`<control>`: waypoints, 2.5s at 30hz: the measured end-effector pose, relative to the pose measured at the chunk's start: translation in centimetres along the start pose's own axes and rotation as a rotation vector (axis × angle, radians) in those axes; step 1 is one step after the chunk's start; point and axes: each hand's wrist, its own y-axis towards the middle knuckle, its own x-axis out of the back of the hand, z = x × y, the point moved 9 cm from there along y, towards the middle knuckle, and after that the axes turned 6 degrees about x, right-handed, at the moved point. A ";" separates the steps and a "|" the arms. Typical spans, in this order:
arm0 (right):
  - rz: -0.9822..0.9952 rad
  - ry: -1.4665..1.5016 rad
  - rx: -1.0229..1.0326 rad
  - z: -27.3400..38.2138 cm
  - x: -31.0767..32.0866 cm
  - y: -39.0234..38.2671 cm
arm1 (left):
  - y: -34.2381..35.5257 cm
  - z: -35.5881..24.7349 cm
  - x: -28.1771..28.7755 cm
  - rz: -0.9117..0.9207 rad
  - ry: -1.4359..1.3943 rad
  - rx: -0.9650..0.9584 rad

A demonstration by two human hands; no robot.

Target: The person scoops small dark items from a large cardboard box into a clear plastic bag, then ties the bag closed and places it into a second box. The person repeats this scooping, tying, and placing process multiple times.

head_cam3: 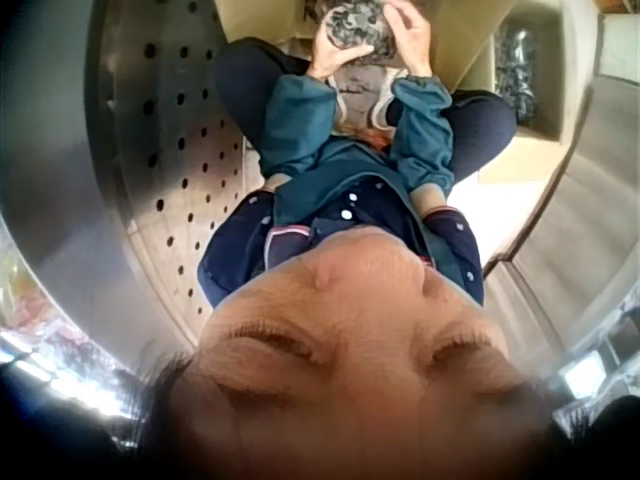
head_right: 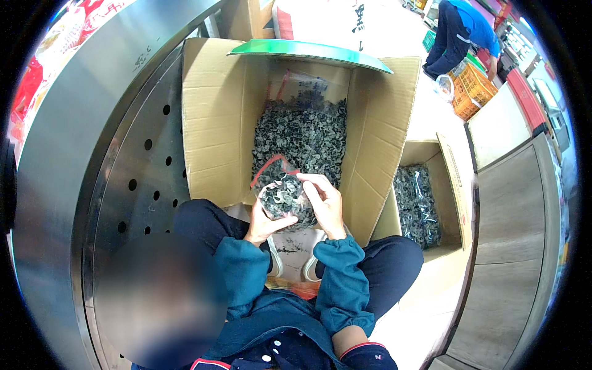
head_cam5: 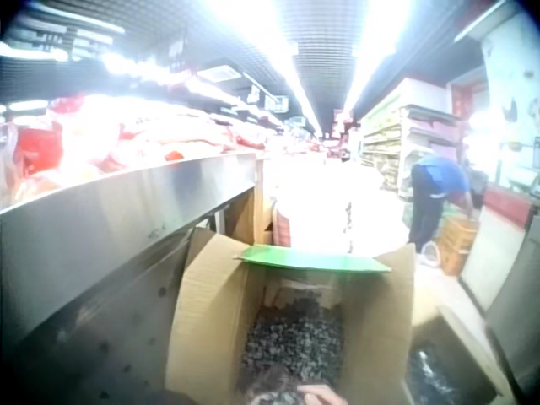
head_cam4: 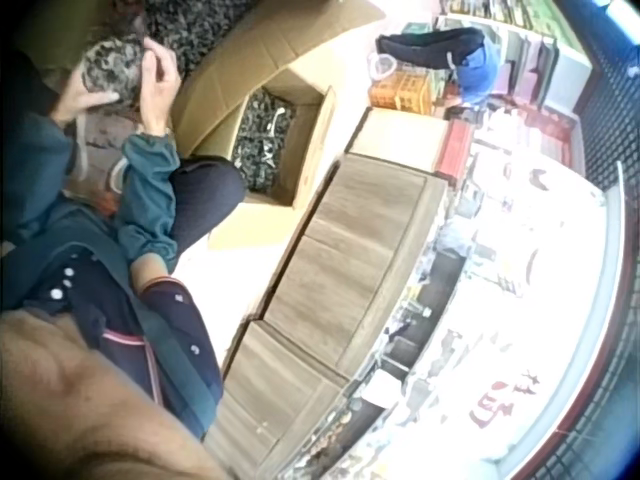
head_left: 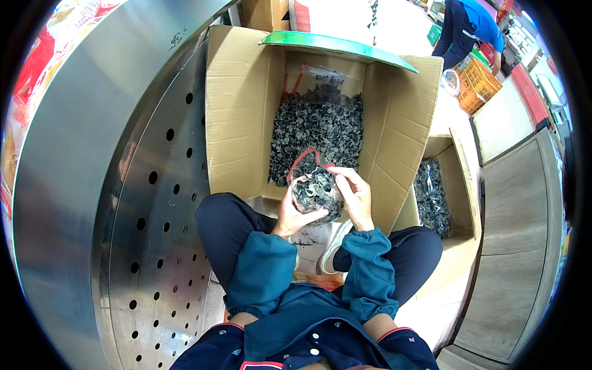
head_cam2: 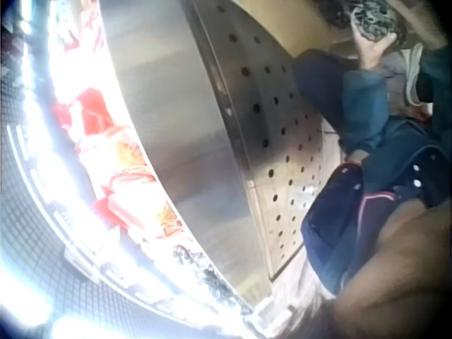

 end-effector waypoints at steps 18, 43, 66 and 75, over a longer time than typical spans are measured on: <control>-0.360 0.420 -0.053 -3.7 0.8 -1.4 | 0.4 -1.6 -0.4 -0.018 0.071 -0.048; -0.405 0.137 -0.191 -8.5 4.1 -1.3 | -0.3 -2.4 3.7 -0.433 0.192 -0.013; 0.064 -1.290 -0.255 -22.3 4.1 -0.5 | -0.4 -0.3 5.2 -0.643 0.405 -0.058; -0.320 -0.017 -0.027 -11.0 6.0 2.0 | -0.2 0.7 4.6 -0.630 0.532 -0.089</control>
